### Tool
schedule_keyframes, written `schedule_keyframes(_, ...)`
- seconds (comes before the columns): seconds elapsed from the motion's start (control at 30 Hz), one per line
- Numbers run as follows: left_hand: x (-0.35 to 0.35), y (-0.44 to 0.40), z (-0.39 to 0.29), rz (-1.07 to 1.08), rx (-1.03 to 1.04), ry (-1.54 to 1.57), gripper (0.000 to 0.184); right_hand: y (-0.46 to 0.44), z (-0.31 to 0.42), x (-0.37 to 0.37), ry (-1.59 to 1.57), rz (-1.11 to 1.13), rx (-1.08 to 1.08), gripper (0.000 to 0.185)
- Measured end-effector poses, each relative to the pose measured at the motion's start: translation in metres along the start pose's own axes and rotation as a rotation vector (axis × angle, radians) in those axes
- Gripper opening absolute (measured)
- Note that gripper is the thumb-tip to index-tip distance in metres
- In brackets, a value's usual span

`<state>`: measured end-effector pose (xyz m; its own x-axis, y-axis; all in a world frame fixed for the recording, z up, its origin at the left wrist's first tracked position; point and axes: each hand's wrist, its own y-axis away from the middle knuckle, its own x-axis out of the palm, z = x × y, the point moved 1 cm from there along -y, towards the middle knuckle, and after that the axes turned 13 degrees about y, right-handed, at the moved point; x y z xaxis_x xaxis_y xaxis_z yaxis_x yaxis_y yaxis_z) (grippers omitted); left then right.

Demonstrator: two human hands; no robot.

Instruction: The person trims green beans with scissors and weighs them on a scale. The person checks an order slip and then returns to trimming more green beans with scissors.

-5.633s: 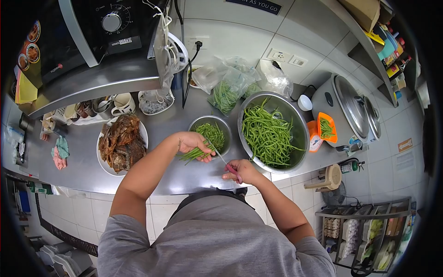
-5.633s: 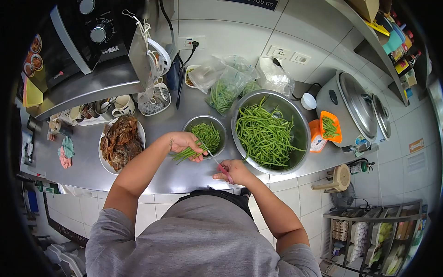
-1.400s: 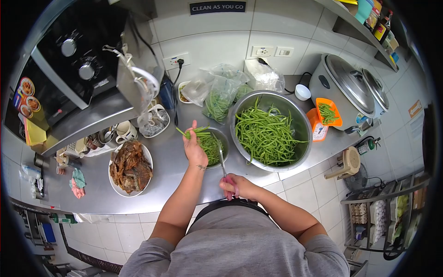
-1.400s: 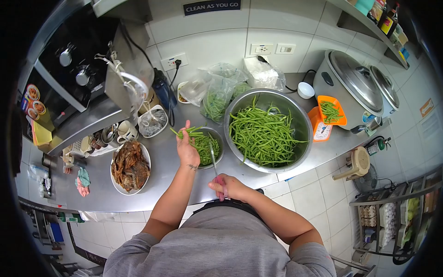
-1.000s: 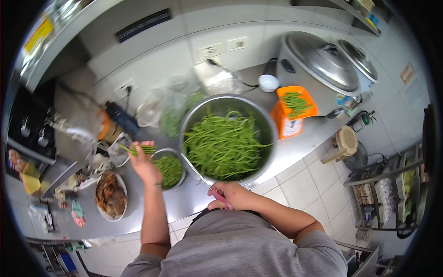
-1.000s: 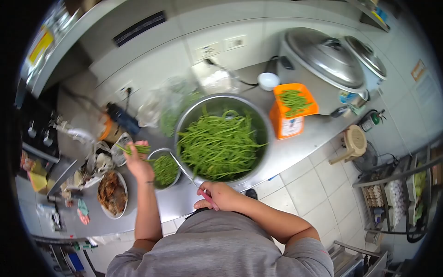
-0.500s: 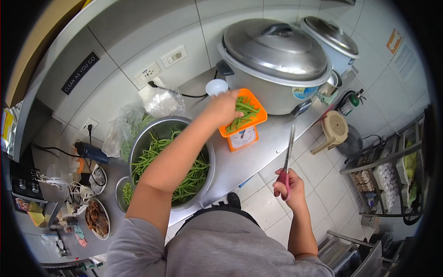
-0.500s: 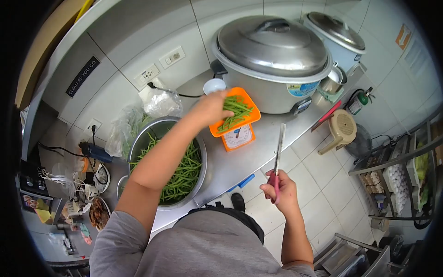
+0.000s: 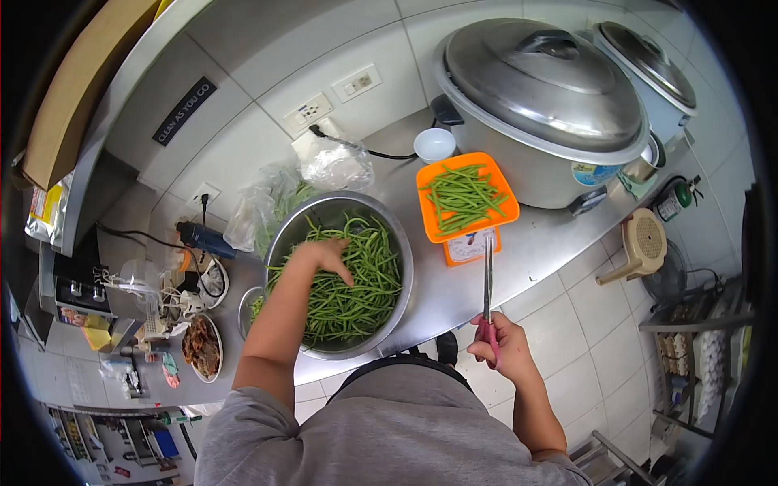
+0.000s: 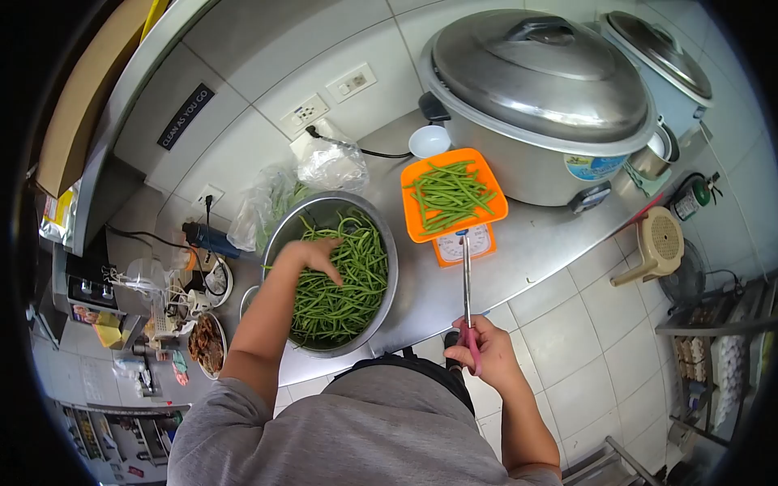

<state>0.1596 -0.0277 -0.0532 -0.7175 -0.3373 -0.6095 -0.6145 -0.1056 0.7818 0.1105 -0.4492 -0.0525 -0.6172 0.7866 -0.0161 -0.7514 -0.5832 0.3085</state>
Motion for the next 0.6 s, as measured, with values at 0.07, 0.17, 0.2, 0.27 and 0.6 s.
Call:
schedule_keyframes(0.07,0.033,0.007,-0.024,-0.173,-0.076,-0.097,0.117,-0.011,0.007,0.008,0.010,0.045,-0.012,0.050)
schedule_keyframes(0.17,0.048,0.007,-0.023,-0.407,-0.037,-0.103,0.105,-0.022,0.014,0.024,0.049,0.101,-0.036,0.050)
schedule_keyframes(0.2,0.048,0.006,-0.018,-0.480,0.085,-0.007,0.095,-0.026,0.016,0.030,0.084,0.107,-0.055,0.049)
schedule_keyframes(0.27,0.051,0.004,-0.010,-0.488,0.114,0.014,0.085,-0.032,0.018,0.042,0.099,0.132,-0.079,0.050)
schedule_keyframes(0.6,0.029,0.081,0.037,-0.911,0.354,0.741,0.064,-0.054,0.060,0.124,0.149,0.098,-0.142,0.043)
